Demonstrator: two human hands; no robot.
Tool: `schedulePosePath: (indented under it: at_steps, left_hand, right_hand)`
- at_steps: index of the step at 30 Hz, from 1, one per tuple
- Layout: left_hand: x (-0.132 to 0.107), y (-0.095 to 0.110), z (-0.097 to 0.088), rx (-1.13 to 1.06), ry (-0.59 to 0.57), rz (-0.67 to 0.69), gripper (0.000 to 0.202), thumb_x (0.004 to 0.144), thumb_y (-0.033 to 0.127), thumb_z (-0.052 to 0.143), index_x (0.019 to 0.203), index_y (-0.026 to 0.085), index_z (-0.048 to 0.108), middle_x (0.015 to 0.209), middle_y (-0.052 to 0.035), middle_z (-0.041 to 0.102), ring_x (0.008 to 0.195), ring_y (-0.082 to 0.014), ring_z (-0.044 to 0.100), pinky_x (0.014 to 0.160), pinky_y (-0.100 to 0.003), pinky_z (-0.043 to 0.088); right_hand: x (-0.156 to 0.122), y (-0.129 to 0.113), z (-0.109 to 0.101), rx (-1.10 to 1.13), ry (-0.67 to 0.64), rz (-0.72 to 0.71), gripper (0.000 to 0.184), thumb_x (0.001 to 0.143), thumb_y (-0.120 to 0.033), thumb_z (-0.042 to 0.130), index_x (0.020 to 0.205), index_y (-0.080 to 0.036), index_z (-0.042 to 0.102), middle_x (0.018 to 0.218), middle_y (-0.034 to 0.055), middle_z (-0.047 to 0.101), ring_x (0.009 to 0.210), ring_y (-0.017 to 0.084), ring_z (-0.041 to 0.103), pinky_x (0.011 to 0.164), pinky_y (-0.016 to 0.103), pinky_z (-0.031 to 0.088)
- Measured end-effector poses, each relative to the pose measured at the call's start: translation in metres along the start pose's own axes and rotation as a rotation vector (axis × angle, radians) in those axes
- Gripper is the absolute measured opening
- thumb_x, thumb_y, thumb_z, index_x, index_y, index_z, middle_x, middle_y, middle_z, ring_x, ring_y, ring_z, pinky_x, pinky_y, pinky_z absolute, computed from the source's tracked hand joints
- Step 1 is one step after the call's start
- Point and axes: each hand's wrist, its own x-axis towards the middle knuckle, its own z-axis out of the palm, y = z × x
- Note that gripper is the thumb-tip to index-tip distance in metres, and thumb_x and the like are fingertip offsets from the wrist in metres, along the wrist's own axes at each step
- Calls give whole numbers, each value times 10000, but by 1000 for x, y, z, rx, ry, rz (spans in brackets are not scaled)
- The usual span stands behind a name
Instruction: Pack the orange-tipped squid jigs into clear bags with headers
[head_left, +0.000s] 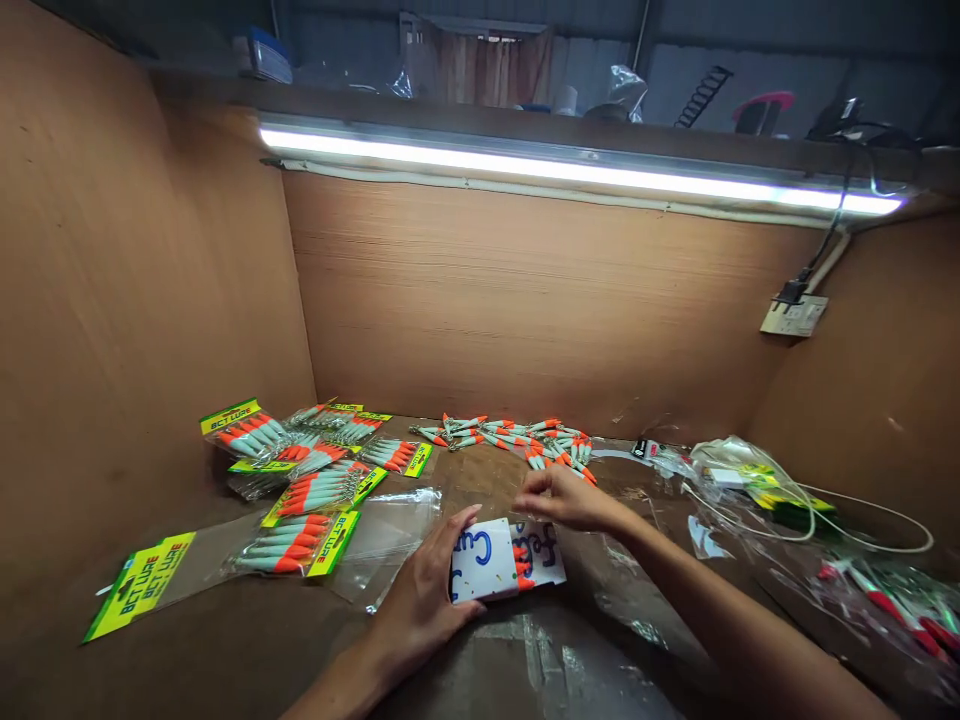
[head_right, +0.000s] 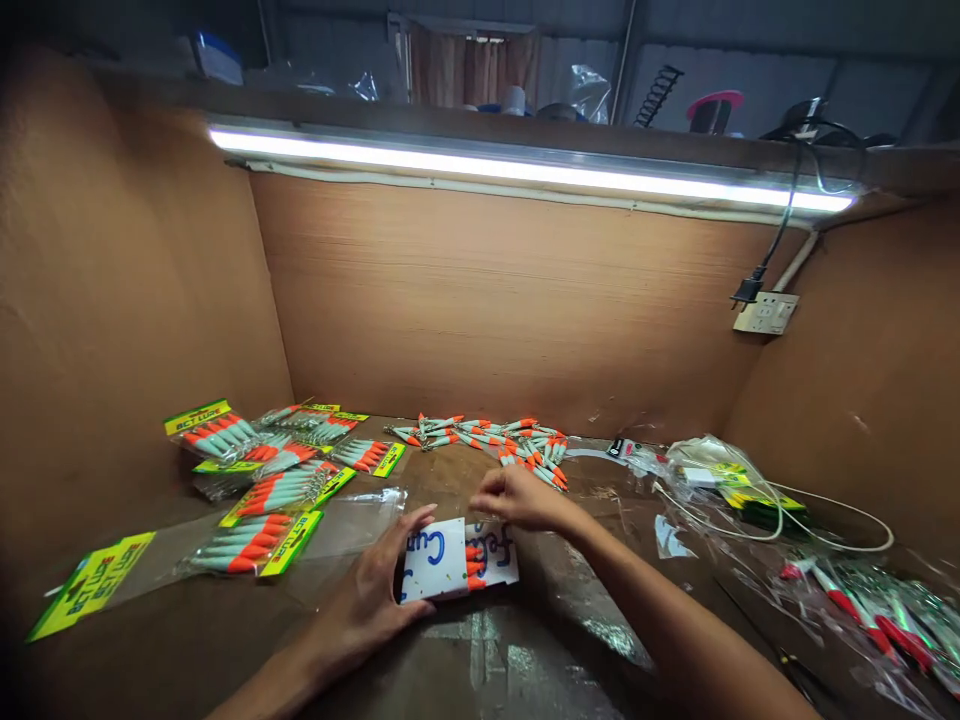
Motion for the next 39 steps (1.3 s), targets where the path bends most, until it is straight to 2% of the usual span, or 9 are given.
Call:
schedulePosePath:
  at_steps: [2, 6, 10, 13, 18, 25, 28, 34, 39]
  left_hand:
    - [-1, -3, 2, -9, -20, 25, 981, 650, 84, 726, 1479, 345, 269, 1485, -34, 453, 1327, -270, 468, 1135, -433, 374]
    - [-4, -3, 2, -10, -29, 31, 1017, 626, 77, 737, 1481, 360, 264, 1463, -19, 478, 1310, -261, 481, 1130, -411, 381]
    - [-6, -3, 2, -17, -30, 14, 1040, 606, 78, 739, 1490, 349, 263, 1447, -32, 494, 1291, -274, 497, 1120, -422, 391]
    - [-7, -3, 2, -31, -32, 29, 1056, 596, 88, 753, 1497, 340, 263, 1438, -40, 501, 1284, -278, 499, 1109, -419, 400]
    - [-6, 1, -1, -85, -26, 9, 1013, 608, 97, 760, 1478, 344, 303, 1420, -35, 517, 1271, -266, 512, 1082, -406, 421]
    - [-1, 3, -3, -137, -19, -27, 988, 629, 95, 759, 1475, 321, 302, 1402, -63, 535, 1273, -267, 519, 1084, -433, 413]
    - [0, 7, -2, -137, -50, -4, 962, 651, 113, 750, 1478, 310, 299, 1388, -78, 543, 1275, -280, 518, 1082, -458, 410]
    - [0, 16, 5, -150, -121, 35, 989, 647, 95, 737, 1490, 318, 271, 1401, -59, 535, 1279, -272, 518, 1096, -441, 400]
    - [-1, 19, 2, -144, -123, -10, 1006, 610, 78, 757, 1477, 309, 302, 1355, -53, 565, 1242, -267, 542, 1066, -406, 423]
  right_hand:
    - [32, 13, -8, -55, 115, 229, 374, 955, -437, 500, 887, -165, 748, 778, 27, 705, 720, 160, 607, 634, 228, 387]
    - [92, 28, 6, -140, 218, 407, 275, 911, -322, 552, 942, -112, 727, 943, 142, 733, 875, 245, 647, 700, 273, 407]
    - [122, 30, 31, -163, 274, 504, 219, 863, -280, 610, 974, -122, 711, 1042, 184, 722, 975, 301, 652, 763, 319, 434]
    - [127, 30, 31, -123, 328, 487, 238, 906, -282, 545, 992, -123, 700, 1032, 190, 722, 976, 289, 652, 787, 336, 442]
    - [86, 29, 1, 48, 330, 305, 289, 903, -355, 544, 990, -122, 693, 957, 102, 736, 864, 212, 654, 731, 280, 467]
    - [-75, 20, -18, 68, 287, 172, 198, 892, -374, 621, 898, -197, 711, 843, 16, 716, 740, 160, 610, 665, 253, 426]
    - [-113, 4, -9, -62, 272, 167, 139, 906, -329, 627, 901, -222, 715, 887, 23, 714, 807, 175, 617, 716, 267, 429]
    - [-91, -33, 17, -261, 204, 35, 124, 917, -331, 649, 930, -245, 738, 904, 36, 700, 880, 187, 613, 764, 270, 428]
    - [-68, -38, 28, -266, 132, -80, 130, 912, -328, 658, 933, -236, 747, 882, 41, 704, 876, 184, 603, 762, 262, 413]
